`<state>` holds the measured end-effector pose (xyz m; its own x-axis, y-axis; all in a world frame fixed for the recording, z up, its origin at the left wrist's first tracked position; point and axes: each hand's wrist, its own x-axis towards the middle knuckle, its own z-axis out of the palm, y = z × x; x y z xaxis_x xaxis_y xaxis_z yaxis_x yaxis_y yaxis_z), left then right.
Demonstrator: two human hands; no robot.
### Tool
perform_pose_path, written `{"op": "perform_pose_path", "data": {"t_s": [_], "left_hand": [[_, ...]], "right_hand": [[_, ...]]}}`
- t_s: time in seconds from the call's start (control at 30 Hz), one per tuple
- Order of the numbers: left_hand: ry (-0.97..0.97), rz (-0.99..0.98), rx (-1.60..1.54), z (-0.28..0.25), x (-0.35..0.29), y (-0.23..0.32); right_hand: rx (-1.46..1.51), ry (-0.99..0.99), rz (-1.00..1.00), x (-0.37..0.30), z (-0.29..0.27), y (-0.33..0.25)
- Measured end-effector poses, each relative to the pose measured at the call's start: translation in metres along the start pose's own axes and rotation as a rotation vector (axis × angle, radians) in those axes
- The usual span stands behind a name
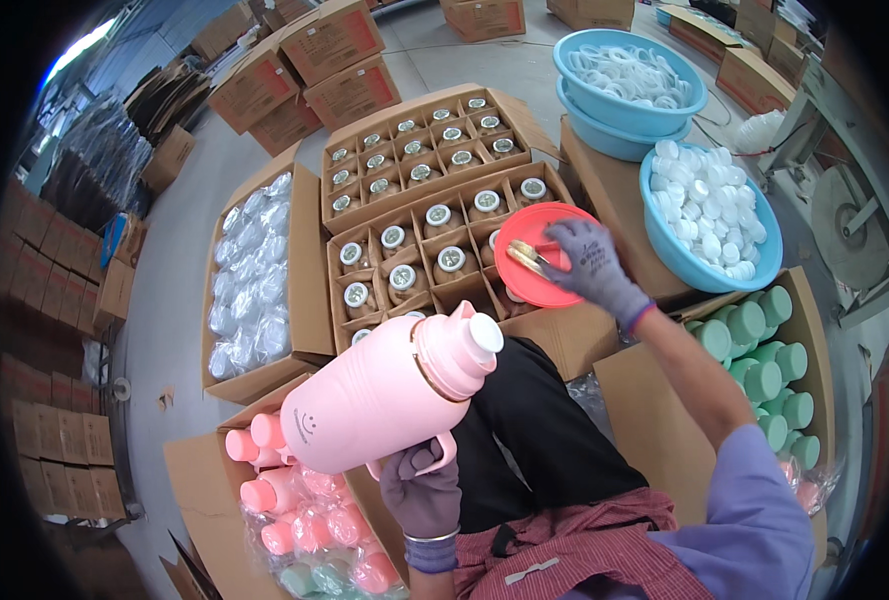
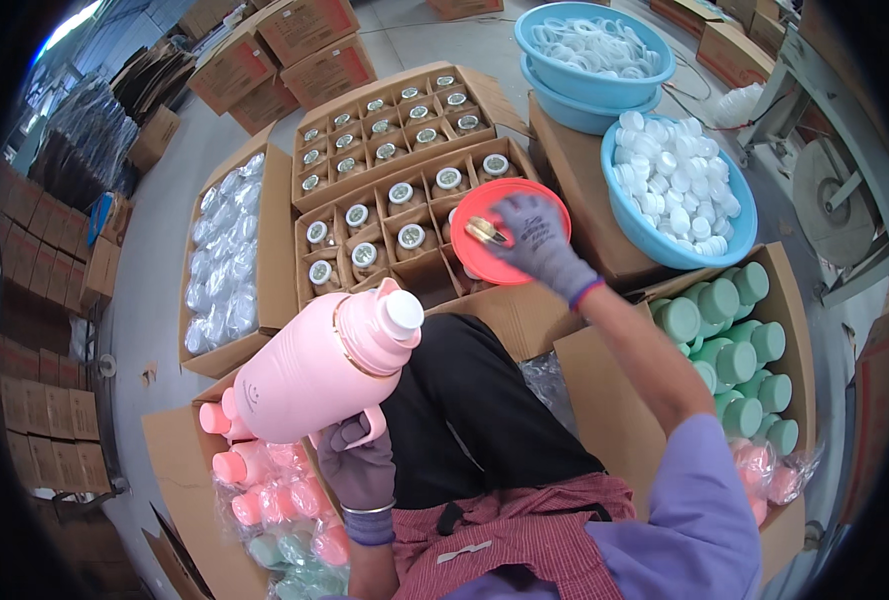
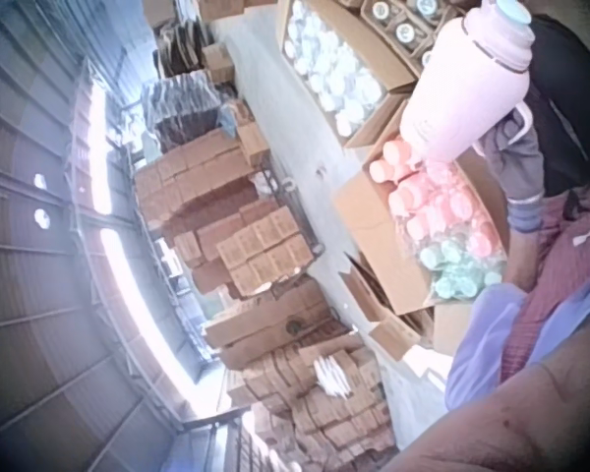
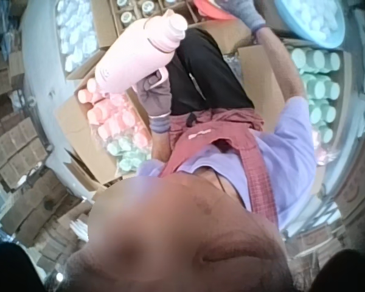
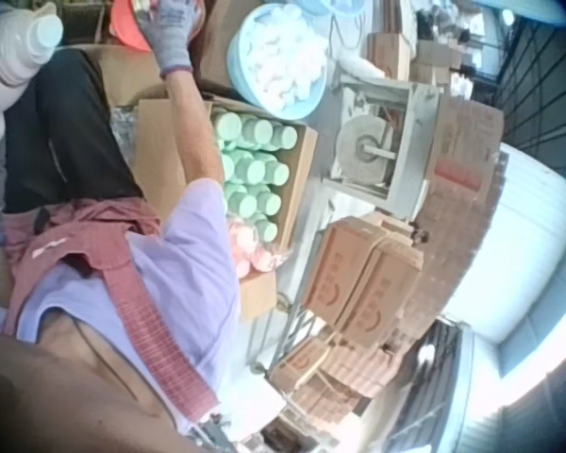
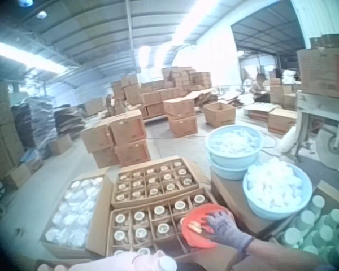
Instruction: The person assembles thermos bottles by inserting inner liners into outer shells, screwing on lids, and placing the finished units into plastic bags. The person handles pink and white thermos bodies, metal liners, and lids, then places the completed bottles into a cardboard box.
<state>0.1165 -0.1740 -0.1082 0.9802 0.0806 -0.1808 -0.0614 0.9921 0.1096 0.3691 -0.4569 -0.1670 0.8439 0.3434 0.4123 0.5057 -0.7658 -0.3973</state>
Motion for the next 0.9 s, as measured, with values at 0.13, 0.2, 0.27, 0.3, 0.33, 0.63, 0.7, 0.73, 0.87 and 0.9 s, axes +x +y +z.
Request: {"op": "perform_pose_path", "data": {"t_s": [0.13, 0.2, 0.27, 0.3, 0.33, 0.63, 0.7, 0.73, 0.87, 0.9], "left_hand": [[-0.011, 0.015, -0.090, -0.002, 0.010, 0.003], [-0.088, 0.024, -0.123, -0.010, 0.011, 0.010], [-0.112, 0.046, -0.112, -0.019, 0.012, 0.014], [-0.092, 0.064, -0.095, -0.019, 0.009, 0.016], [-0.073, 0.080, -0.081, -0.019, 0.006, 0.017], [-0.098, 0.201, 0.299, 0.004, -0.011, -0.004], [-0.004, 0.292, 0.655, 0.008, -0.014, -0.004], [0.047, 0.337, 0.832, 0.011, -0.015, -0.002], [0.047, 0.175, 0.717, 0.039, -0.025, 0.012], [-0.003, 0.129, 0.578, 0.035, -0.024, 0.015]], "right_hand": [[-0.598, -0.409, 0.000, -0.005, 0.016, 0.083], [-0.371, -0.193, 0.100, 0.012, 0.012, 0.049], [0.145, 0.152, 0.074, 0.017, 0.000, 0.009], [0.434, 0.187, 0.139, 0.017, -0.013, -0.039], [0.742, 0.105, 0.211, 0.010, -0.029, -0.081], [1.273, 0.030, 0.158, -0.031, -0.028, -0.174], [1.471, -0.071, 0.352, -0.021, -0.031, -0.170], [1.460, -0.096, 0.293, -0.017, -0.036, -0.169], [1.479, -0.238, 0.178, -0.005, -0.064, -0.183], [1.281, -0.120, -0.065, -0.006, -0.062, -0.180]]}}
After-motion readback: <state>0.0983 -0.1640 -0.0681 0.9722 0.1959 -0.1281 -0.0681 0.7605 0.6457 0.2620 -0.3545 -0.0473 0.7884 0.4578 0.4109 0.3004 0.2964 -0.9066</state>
